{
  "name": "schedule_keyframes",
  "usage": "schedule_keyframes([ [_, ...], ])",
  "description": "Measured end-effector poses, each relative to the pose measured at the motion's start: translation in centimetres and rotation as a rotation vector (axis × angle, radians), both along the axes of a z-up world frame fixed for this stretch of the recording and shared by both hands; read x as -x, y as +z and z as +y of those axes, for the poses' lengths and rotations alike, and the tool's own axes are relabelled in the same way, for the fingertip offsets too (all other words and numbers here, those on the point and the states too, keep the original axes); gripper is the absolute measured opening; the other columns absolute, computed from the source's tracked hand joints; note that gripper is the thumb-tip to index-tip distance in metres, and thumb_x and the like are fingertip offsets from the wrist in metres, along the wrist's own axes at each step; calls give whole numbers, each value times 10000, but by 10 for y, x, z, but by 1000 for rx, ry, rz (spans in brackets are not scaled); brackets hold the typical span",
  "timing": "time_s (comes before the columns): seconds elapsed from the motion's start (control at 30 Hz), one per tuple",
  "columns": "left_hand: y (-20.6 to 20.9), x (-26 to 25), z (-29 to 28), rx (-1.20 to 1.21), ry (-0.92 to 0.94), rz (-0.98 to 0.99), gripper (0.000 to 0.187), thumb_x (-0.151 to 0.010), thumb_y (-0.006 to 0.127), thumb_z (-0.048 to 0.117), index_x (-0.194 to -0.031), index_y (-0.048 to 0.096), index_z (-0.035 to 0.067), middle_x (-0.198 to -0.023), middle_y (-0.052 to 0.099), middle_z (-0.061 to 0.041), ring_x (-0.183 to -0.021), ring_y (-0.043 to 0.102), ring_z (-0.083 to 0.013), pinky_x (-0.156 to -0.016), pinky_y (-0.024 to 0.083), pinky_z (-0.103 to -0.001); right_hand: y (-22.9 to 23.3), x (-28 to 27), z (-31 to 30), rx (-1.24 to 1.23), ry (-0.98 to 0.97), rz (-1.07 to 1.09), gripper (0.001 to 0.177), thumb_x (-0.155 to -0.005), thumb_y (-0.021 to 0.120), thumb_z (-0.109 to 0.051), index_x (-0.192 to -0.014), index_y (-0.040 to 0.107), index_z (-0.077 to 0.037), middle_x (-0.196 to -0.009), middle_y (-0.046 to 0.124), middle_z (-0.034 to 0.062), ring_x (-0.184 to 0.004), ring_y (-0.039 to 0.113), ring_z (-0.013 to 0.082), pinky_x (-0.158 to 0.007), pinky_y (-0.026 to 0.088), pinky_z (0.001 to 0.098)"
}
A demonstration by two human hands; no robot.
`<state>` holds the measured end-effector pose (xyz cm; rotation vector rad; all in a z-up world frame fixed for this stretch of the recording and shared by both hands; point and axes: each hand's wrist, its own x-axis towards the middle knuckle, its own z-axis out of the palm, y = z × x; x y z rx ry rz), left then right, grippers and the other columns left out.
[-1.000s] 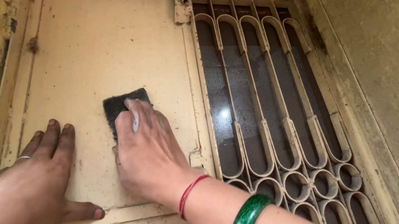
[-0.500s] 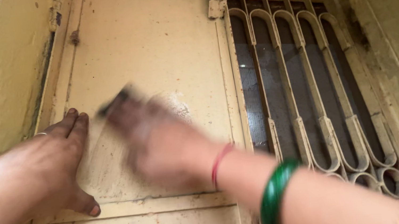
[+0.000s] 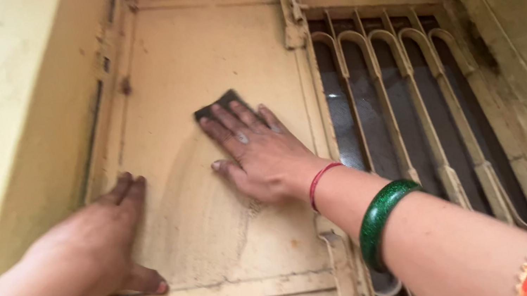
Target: The person sands the wooden frame, shutter, and latch area of a window using a piece of sandpaper.
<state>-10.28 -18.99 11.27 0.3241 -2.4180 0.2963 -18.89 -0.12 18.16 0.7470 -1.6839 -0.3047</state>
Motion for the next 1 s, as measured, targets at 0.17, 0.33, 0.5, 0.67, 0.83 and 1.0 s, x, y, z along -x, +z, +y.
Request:
schedule_keyframes([
  [0.17, 8, 5, -3, -7, -45, 76, 1455, -659, 950, 584, -1628, -16, 89, -1726, 33, -102, -1552, 300, -239, -1262, 336, -305, -56, -7, -45, -226, -30, -79, 862, -919, 495, -425, -1637, 154, -91, -1717, 94, 145, -1597, -11, 312, -1281, 7, 438],
  [0.33, 9, 8, -3, 17, 18, -23, 1535, -651, 971, 555, -1633, -85, 30, -1735, -14, -148, -1537, 342, -267, -1251, 358, -314, -23, -7, -25, -303, 87, 30, 802, -998, 468, -472, -1660, 143, -156, -1709, 50, 140, -1561, -28, 333, -1163, -58, 565],
  [0.5, 1, 15, 0, 18, 13, 15, 1553, -634, 947, 614, -1627, -69, -13, -1730, -43, -199, -1519, 353, -280, -1221, 375, -309, -22, 15, -23, -19, 37, 30, 725, -1037, 369, -466, -1611, 125, -98, -1681, 93, 165, -1548, 45, 347, -1208, 4, 481],
  [0.67, 0, 16, 24, -88, -90, 106, 1583, -601, 959, 660, -1619, -35, -33, -1703, -29, -278, -1563, 208, -333, -1247, 328, -331, -64, 13, 8, -277, 272, 183, 607, -940, 377, -131, -1544, 437, -148, -1615, 432, 120, -1520, 353, 283, -1258, 246, 456],
  [0.83, 7, 21, 85, -42, -209, 64, 1582, -622, 881, 752, -1626, -129, 62, -1727, -110, -159, -1601, 18, -310, -1266, 232, -558, -1, -18, 42, -369, -417, 148, 267, -1074, 463, -139, -1233, 673, -100, -1280, 704, 114, -1207, 669, 244, -1145, 497, 330],
  [1.0, 11, 26, 127, 13, -251, 103, 1556, -618, 940, 667, -1645, -82, 101, -1734, -97, -153, -1595, 21, -330, -1243, 230, -587, 8, 2, 102, -161, 64, 743, 684, -643, 389, 58, -1248, 668, -95, -1130, 745, 92, -990, 725, 286, -874, 504, 301],
])
